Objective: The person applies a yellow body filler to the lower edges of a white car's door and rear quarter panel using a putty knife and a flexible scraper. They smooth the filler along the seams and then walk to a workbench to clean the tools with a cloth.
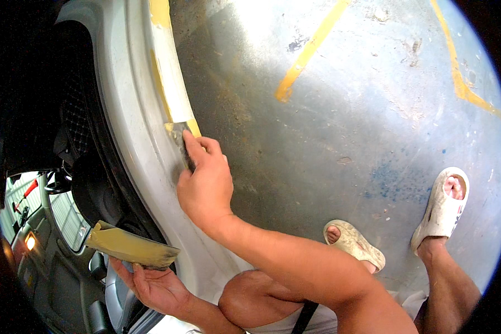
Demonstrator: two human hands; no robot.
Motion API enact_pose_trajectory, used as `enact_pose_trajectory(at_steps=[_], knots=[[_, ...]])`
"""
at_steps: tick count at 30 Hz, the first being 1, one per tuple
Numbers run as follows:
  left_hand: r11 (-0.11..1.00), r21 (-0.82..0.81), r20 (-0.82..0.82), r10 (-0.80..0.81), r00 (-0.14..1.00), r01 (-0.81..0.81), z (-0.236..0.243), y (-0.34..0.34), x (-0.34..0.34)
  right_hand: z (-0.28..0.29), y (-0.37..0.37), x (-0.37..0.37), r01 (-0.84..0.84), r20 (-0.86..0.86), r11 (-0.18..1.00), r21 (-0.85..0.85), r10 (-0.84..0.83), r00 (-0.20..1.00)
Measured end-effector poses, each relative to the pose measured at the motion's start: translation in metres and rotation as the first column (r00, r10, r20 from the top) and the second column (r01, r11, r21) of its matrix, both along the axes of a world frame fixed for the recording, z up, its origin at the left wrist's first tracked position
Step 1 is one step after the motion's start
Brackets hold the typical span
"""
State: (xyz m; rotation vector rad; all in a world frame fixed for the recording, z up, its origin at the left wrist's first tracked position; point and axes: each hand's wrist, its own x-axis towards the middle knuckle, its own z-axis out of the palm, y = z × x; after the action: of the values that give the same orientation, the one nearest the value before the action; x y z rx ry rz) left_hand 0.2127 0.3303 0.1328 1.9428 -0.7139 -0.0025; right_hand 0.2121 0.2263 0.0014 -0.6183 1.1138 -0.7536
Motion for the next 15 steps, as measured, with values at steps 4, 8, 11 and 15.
enact_pose_trajectory(at_steps=[4,8,11,15], knots=[[0.999,-0.004,-0.049,-0.04,0.998,0.039,-0.002,-0.01,-0.004,0.003,0.002,-0.017,0.022,0.202,1.0,-0.008,-0.02,0.979],[0.998,0.051,-0.152,-0.033,0.988,0.041,-0.011,-0.022,-0.011,-0.038,-0.001,-0.045,0.132,0.333,0.963,0.234,-0.207,0.92],[0.968,0.208,-0.327,-0.066,0.943,0.14,-0.019,-0.022,-0.01,-0.038,-0.012,-0.076,0.161,0.556,0.909,0.385,-0.367,0.746],[0.917,0.381,-0.3,0.006,0.954,0.114,-0.031,-0.02,-0.01,-0.036,0.0,-0.104,-0.005,0.914,0.995,0.099,-0.089,0.396]])
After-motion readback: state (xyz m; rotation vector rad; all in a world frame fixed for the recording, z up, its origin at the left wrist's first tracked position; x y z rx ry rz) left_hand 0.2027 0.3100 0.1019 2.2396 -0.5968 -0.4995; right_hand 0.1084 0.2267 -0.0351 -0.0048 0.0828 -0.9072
